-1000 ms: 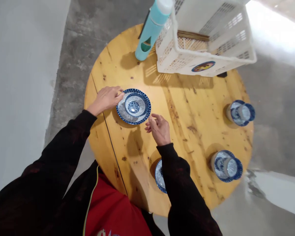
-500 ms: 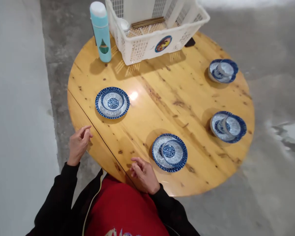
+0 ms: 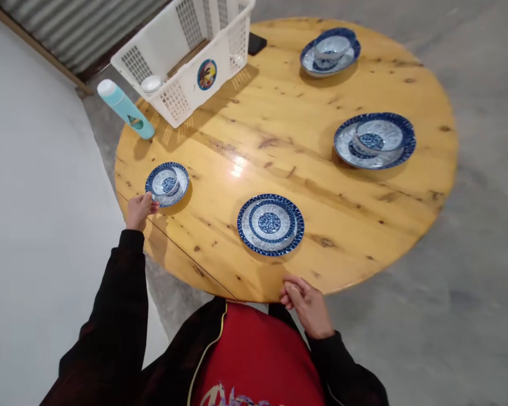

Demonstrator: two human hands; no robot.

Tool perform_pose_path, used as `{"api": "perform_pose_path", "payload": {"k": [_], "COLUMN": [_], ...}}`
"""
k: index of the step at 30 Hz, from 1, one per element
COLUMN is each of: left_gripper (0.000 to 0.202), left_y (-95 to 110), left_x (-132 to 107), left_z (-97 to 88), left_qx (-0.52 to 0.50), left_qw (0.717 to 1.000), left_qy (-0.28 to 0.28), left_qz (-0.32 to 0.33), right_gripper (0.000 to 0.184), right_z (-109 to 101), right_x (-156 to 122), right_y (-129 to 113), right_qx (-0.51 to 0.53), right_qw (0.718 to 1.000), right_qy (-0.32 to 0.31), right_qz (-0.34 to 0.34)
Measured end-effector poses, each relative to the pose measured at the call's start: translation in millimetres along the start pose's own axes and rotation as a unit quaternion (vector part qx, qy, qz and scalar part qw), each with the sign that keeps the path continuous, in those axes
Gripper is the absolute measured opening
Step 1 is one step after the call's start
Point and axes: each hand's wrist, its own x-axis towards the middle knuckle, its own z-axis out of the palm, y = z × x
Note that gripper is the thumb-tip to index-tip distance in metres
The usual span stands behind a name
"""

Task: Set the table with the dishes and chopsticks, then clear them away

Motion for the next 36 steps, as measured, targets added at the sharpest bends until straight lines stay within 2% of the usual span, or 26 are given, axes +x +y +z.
{"api": "perform_pose_path", "payload": {"k": [3,7,17,25,36], "left_gripper": [0.021,0.007,0.009,0.003,0.007], "left_y": [11.7,16.7,14.0,12.4,17.1], "left_x": [14.0,25.3,32.3,34.4,29.5], "left_z": [11.2,21.0,25.5,24.5,25.4], "left_qx": [0.022,0.036,0.032,0.04,0.063], "left_qw": [1.0,0.999,0.999,0.998,0.997], "left_qy": [-0.006,0.003,0.029,0.03,0.025], "left_qz": [-0.012,-0.025,-0.029,-0.027,-0.033], "right_gripper": [0.067,0.062,0.057,0.055,0.054], "right_z": [-15.5,-19.1,-16.8,-20.0,-22.2], "right_x": [-0.9,-0.1,4.9,12.3,17.5], "right_y": [14.5,26.7,30.3,35.0,39.9], "right_qx": [0.031,0.049,0.063,0.069,0.052], "right_qw": [0.998,0.996,0.996,0.995,0.996], "right_qy": [0.052,0.076,0.068,0.064,0.069], "right_qz": [0.017,0.021,0.011,0.013,0.003]}}
